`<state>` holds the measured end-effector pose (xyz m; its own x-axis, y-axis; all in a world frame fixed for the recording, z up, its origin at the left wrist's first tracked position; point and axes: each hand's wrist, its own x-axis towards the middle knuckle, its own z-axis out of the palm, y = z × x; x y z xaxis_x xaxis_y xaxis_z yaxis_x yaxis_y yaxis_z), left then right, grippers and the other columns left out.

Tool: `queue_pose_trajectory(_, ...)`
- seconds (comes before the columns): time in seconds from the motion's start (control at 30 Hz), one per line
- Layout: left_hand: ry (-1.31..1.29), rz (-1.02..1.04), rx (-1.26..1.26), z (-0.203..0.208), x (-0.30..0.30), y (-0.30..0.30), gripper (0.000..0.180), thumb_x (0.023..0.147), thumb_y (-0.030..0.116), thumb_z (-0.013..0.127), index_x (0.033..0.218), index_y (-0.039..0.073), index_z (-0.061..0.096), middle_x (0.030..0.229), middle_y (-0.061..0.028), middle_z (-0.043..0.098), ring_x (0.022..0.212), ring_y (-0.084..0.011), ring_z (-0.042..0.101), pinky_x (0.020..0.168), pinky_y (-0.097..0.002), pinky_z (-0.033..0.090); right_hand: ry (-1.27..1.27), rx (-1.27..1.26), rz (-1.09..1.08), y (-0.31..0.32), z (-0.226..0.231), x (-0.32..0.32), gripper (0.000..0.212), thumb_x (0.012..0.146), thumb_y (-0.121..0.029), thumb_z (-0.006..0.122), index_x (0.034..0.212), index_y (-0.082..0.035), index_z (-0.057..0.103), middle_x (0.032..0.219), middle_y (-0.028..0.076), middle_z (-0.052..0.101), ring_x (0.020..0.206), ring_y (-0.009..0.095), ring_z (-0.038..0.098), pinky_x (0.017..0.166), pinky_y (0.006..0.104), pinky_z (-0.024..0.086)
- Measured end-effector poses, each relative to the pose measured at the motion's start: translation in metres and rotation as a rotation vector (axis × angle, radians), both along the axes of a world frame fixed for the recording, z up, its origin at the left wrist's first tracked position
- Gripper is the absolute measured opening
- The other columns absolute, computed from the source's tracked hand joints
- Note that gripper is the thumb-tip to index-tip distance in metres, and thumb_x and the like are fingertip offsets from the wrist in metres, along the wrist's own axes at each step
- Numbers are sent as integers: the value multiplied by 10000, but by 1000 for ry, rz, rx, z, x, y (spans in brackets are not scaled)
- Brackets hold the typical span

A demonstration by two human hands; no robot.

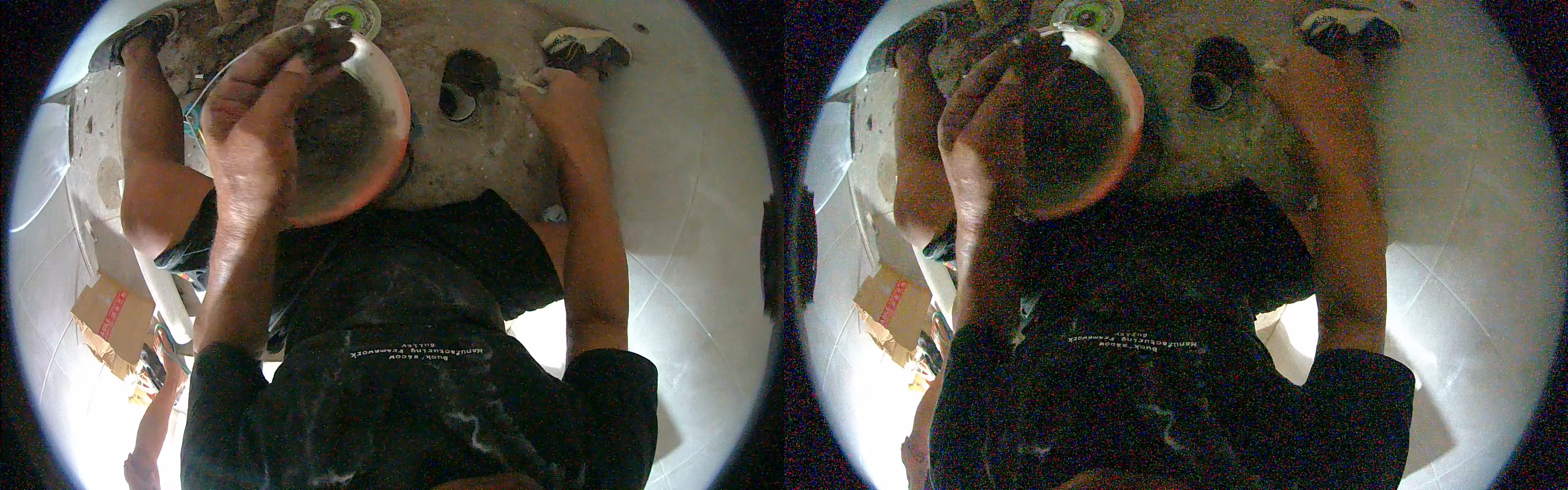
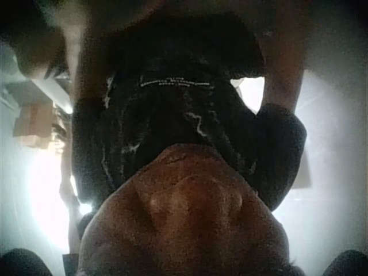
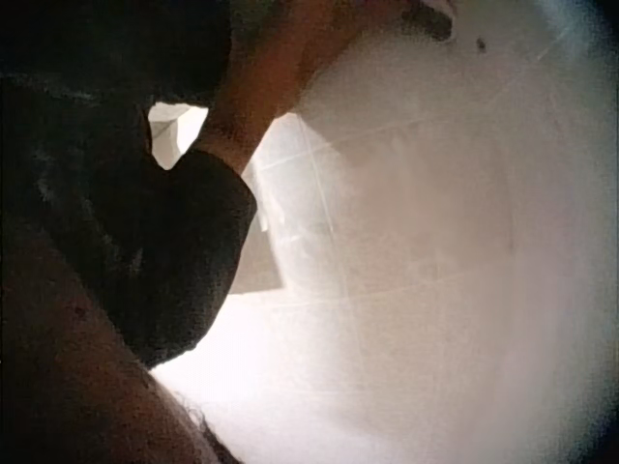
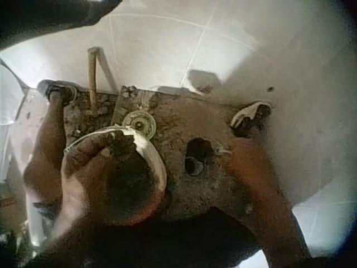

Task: The person mixes cement in a bucket and applies it to a pipe fitting on the floor before inserting a small circular component into the drain hole.

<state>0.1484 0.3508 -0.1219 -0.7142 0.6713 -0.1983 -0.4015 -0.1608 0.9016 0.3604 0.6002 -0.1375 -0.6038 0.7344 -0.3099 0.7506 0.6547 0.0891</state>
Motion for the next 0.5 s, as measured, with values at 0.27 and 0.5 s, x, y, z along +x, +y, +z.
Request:
queue_pose_trajectory(0.27, 34, -72, -1, 0, -1, 4, 302, 996, 65, 556, 1233, -111, 617, 1163, -203, 705, 1103, -292, 693, 1024, -398, 526, 182, -226, -236, 26, -59, 19, 434, 834, -390, 716, 1045, -14, 765, 1016, 244, 736, 983, 384, 718, 871, 448, 538)
queue_pose_trajectory(0.5, 35, -5, 6, -6, -1, -6, 297, 995, 54, 543, 1239, -98, 616, 1164, -208, 701, 1098, -304, 694, 1013, -406, 535, 56, 100, 96, 20, -64, 1, 398, 865, -322, 645, 1104, -14, 722, 1093, 254, 716, 1026, 419, 699, 905, 479, 548)
